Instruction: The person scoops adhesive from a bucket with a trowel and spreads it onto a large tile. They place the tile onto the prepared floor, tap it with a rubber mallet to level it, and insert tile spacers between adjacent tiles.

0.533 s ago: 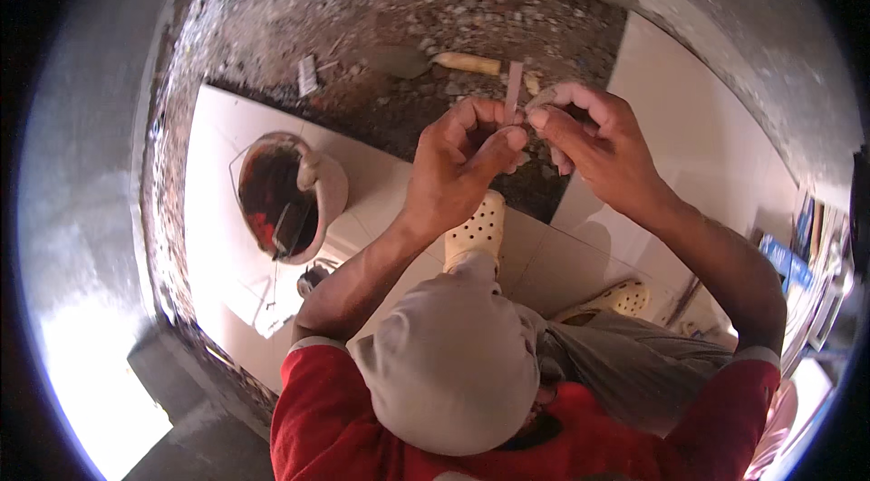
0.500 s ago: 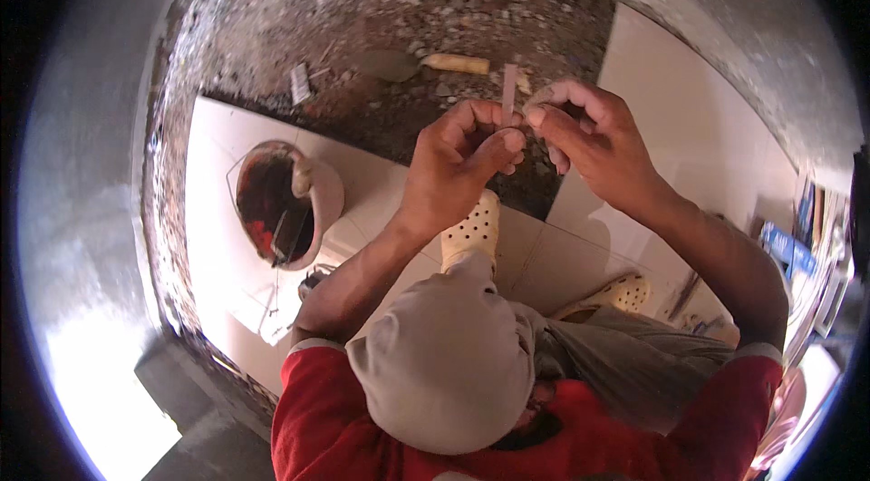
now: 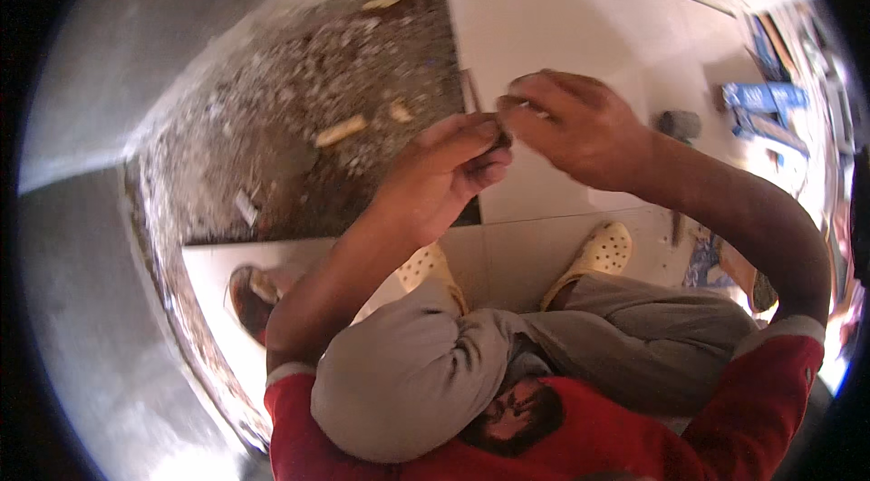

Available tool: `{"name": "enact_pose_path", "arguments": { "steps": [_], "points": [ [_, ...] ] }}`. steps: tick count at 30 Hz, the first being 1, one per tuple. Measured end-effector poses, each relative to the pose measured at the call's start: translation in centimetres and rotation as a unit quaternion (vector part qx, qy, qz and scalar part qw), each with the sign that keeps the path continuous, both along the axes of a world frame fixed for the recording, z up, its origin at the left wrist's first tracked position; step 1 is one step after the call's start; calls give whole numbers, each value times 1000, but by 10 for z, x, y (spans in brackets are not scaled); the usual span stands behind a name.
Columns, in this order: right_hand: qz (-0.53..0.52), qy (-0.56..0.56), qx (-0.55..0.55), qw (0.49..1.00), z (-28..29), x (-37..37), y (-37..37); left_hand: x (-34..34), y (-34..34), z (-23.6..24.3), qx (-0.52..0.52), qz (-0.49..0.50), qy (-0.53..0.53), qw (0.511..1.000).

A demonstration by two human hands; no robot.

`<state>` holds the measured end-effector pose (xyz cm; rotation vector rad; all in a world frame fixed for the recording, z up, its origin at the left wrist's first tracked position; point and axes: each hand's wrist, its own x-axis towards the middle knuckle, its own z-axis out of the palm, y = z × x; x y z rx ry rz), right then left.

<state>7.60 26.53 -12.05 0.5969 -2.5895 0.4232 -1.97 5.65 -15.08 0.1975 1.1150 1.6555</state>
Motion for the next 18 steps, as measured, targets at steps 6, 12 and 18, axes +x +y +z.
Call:
{"name": "enact_pose_path", "arguments": {
  "steps": [6, 12, 18],
  "points": [
    [-55, 18, -18, 998, -18, 36, 12, 19, 31, 3, -8, 7, -159, 987],
    [-102, 25, -91, 990, -34, 61, 12, 33, 43, 17, -145, -61, 133, 979],
    [-126, 9, -179, 976, -44, 80, 24, 39, 67, 26, -187, -108, 226, 950]
  ]
}}
